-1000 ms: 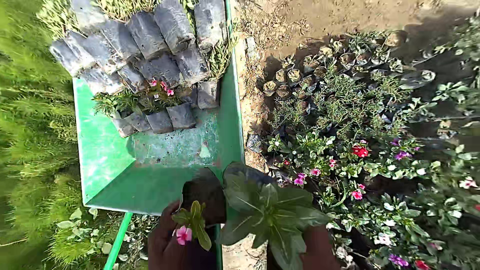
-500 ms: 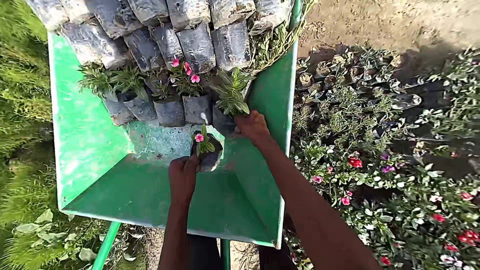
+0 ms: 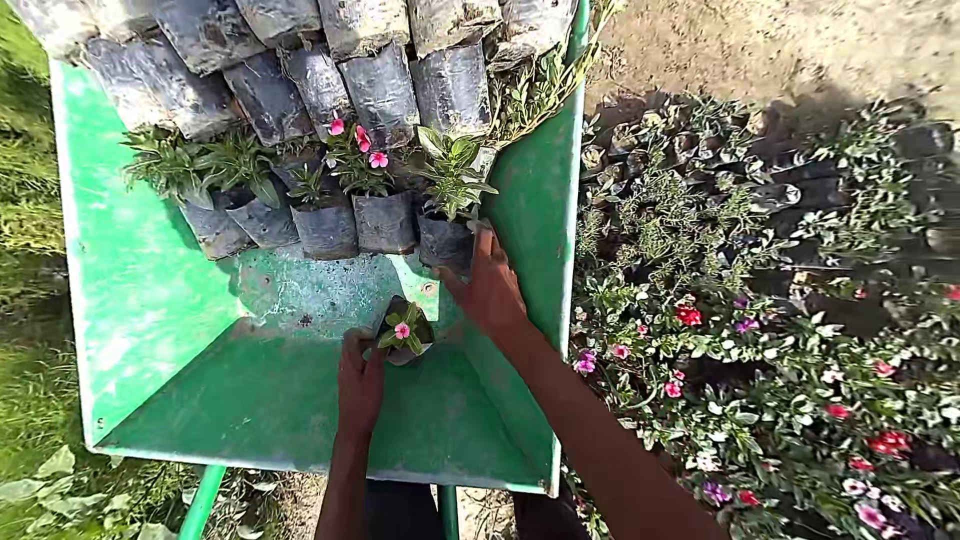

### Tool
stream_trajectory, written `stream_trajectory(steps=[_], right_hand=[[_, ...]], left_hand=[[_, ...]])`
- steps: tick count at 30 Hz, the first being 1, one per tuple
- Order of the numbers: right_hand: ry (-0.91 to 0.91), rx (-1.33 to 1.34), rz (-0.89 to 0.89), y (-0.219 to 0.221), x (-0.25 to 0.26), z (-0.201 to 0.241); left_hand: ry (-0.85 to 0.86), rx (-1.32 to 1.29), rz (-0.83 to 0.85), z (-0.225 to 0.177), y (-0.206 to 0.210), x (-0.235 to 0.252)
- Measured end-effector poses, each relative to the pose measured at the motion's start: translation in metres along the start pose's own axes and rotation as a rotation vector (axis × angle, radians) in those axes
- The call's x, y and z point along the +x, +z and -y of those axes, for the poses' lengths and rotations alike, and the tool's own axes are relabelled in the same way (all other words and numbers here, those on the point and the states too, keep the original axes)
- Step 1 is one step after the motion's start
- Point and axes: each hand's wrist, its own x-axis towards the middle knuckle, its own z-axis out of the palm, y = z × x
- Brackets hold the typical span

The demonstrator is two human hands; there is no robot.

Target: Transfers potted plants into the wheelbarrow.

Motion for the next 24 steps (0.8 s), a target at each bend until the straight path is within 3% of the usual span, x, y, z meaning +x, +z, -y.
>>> stream_trajectory(steps=[2,4,6,9,12,15,17,20,24], right_hand=[[-0.010,-0.123,0.074,0.017,0.003,0.000],[-0.007,-0.250,0.014,0.031,0.012,0.000],[-0.027,-0.293,-0.062,0.037,0.021,-0.002],[-0.040,-0.261,-0.026,0.035,0.029,-0.004],[-0.029,-0.242,-0.021,0.034,0.030,-0.006],[-0.034,-0.222,-0.052,0.035,0.032,-0.008],[-0.036,-0.199,-0.066,0.039,0.030,-0.008],[-0.015,-0.194,-0.052,0.038,0.036,-0.007],[0.048,-0.107,0.061,0.026,0.025,-0.002]], left_hand=[[0.030,-0.022,0.113,0.002,0.002,-0.004],[0.091,0.062,0.274,0.007,0.003,-0.004],[0.153,0.346,0.411,0.003,0.008,-0.003],[0.351,0.807,0.289,-0.013,0.041,0.001],[0.319,0.975,0.228,-0.024,0.072,0.019],[0.315,0.931,0.208,-0.018,0.077,0.027],[0.239,0.834,0.218,-0.008,0.056,0.012],[0.096,0.515,0.057,-0.011,0.021,-0.019],[0.087,0.140,-0.159,-0.063,0.017,-0.043]])
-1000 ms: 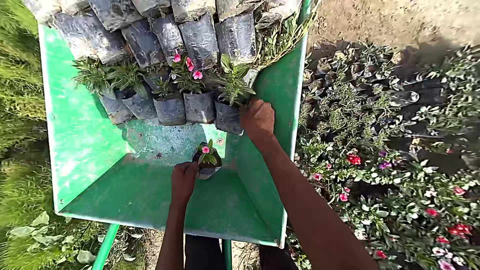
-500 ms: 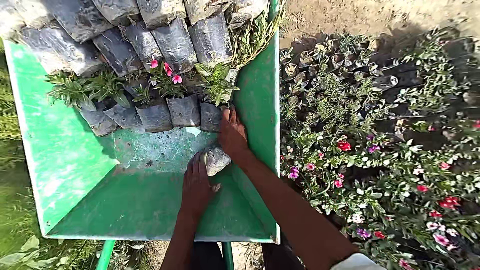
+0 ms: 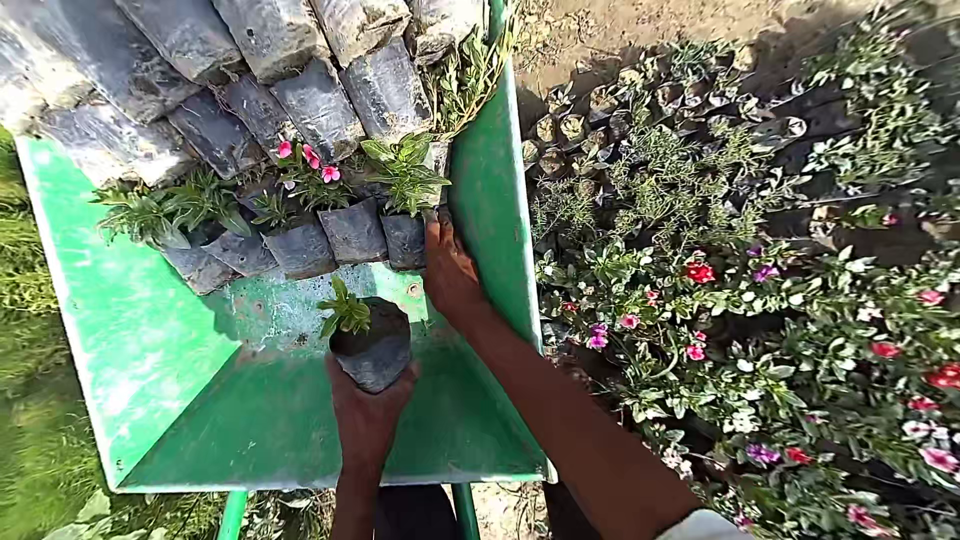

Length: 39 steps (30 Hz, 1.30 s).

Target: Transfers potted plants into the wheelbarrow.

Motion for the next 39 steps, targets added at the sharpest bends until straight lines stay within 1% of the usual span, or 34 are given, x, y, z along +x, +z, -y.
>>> stream_trajectory(steps=[2,4,6,7,9,11,13,14,15,17,18,19,20,21,22,23,24,25,26,27,29,30,32,33,35,36,37,38,39], right_hand=[[-0.028,0.036,0.003,-0.011,-0.025,-0.001],[-0.120,0.034,-0.059,-0.020,-0.064,-0.008],[-0.233,-0.048,-0.058,-0.024,-0.106,-0.023],[-0.314,-0.075,-0.039,-0.028,-0.129,-0.034],[-0.470,-0.030,0.009,-0.039,-0.177,-0.055],[-0.582,0.110,-0.025,-0.047,-0.223,-0.083],[-0.577,0.272,-0.076,-0.053,-0.260,-0.115],[-0.519,0.355,-0.122,-0.052,-0.275,-0.133],[-0.417,0.424,-0.159,-0.048,-0.289,-0.151],[-0.103,0.475,-0.181,-0.032,-0.309,-0.196],[0.083,0.457,-0.155,-0.021,-0.314,-0.223],[0.276,0.428,-0.091,-0.008,-0.316,-0.252],[0.448,0.414,0.013,0.004,-0.314,-0.285],[0.596,0.428,0.127,0.018,-0.308,-0.320],[0.721,0.463,0.214,0.035,-0.302,-0.354],[0.824,0.501,0.264,0.054,-0.295,-0.386],[0.900,0.520,0.277,0.073,-0.284,-0.417],[0.943,0.528,0.265,0.091,-0.271,-0.444],[0.967,0.530,0.256,0.109,-0.257,-0.468],[0.988,0.523,0.283,0.127,-0.238,-0.491],[0.988,0.512,0.355,0.167,-0.195,-0.539],[0.975,0.512,0.365,0.188,-0.178,-0.562],[0.914,0.571,0.292,0.222,-0.147,-0.599],[0.832,0.618,0.245,0.231,-0.134,-0.610],[0.623,0.633,0.187,0.246,-0.125,-0.625],[0.501,0.549,0.149,0.255,-0.127,-0.632],[0.417,0.472,0.118,0.262,-0.131,-0.635],[0.407,0.454,0.079,0.264,-0.130,-0.636],[0.466,0.485,0.058,0.260,-0.125,-0.637]], left_hand=[[0.066,-0.118,-0.008,-0.042,0.017,0.010],[0.154,-0.145,0.010,-0.081,0.043,0.027],[0.256,-0.075,0.012,-0.109,0.069,0.042],[0.310,0.004,-0.008,-0.119,0.083,0.049],[0.400,0.215,-0.029,-0.129,0.109,0.066],[0.403,0.409,-0.035,-0.127,0.128,0.081],[0.385,0.483,-0.010,-0.123,0.131,0.089],[0.406,0.485,-0.012,-0.122,0.127,0.087],[0.438,0.454,-0.020,-0.123,0.118,0.077],[0.561,0.272,-0.061,-0.134,0.097,0.030],[0.645,0.143,-0.087,-0.140,0.096,-0.003],[0.732,0.022,-0.072,-0.143,0.104,-0.040],[0.768,-0.063,0.011,-0.140,0.122,-0.079],[0.717,-0.104,0.138,-0.129,0.150,-0.117],[0.613,-0.087,0.303,-0.106,0.181,-0.147],[0.480,-0.007,0.472,-0.076,0.218,-0.166],[0.316,0.110,0.635,-0.041,0.258,-0.173],[0.167,0.220,0.768,-0.003,0.299,-0.169],[0.051,0.321,0.836,0.036,0.340,-0.158],[-0.009,0.433,0.852,0.072,0.379,-0.140],[-0.005,0.664,0.805,0.129,0.448,-0.093],[0.020,0.772,0.771,0.149,0.477,-0.070],[0.122,0.967,0.760,0.175,0.525,-0.027],[0.224,1.065,0.801,0.182,0.541,-0.007],[0.509,1.228,0.936,0.199,0.560,0.025],[0.586,1.276,0.975,0.204,0.564,0.035],[0.565,1.321,0.989,0.201,0.565,0.038],[0.532,1.336,0.990,0.195,0.566,0.039],[0.516,1.317,0.982,0.191,0.567,0.040]])
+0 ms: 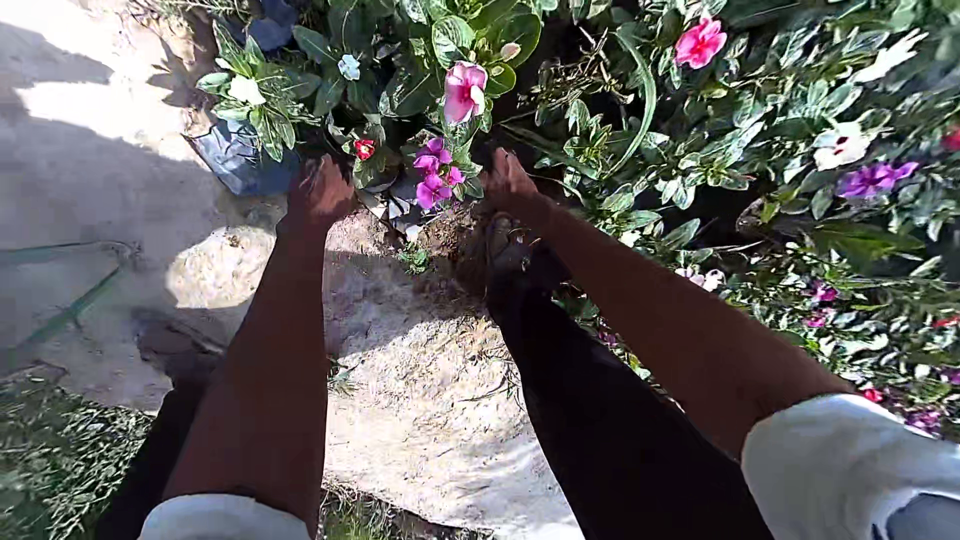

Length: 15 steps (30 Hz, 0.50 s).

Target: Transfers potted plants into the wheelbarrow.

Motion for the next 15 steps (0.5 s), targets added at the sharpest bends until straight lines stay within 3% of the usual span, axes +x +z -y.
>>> stream_trajectory(steps=[5,8,12,15], right_hand=[[0.047,-0.012,0.071,-0.015,0.018,0.016],[0.047,-0.060,0.077,-0.017,0.005,0.030],[0.370,-0.028,-0.046,-0.020,-0.088,0.090],[0.400,-0.032,-0.193,-0.054,-0.200,0.122]], left_hand=[[0.011,-0.218,-0.194,-0.005,0.029,-0.021],[-0.096,-0.426,-0.282,-0.031,0.046,-0.065],[-0.271,-0.666,-0.323,-0.065,0.049,-0.176],[-0.309,-0.917,-0.240,-0.080,0.031,-0.292]])
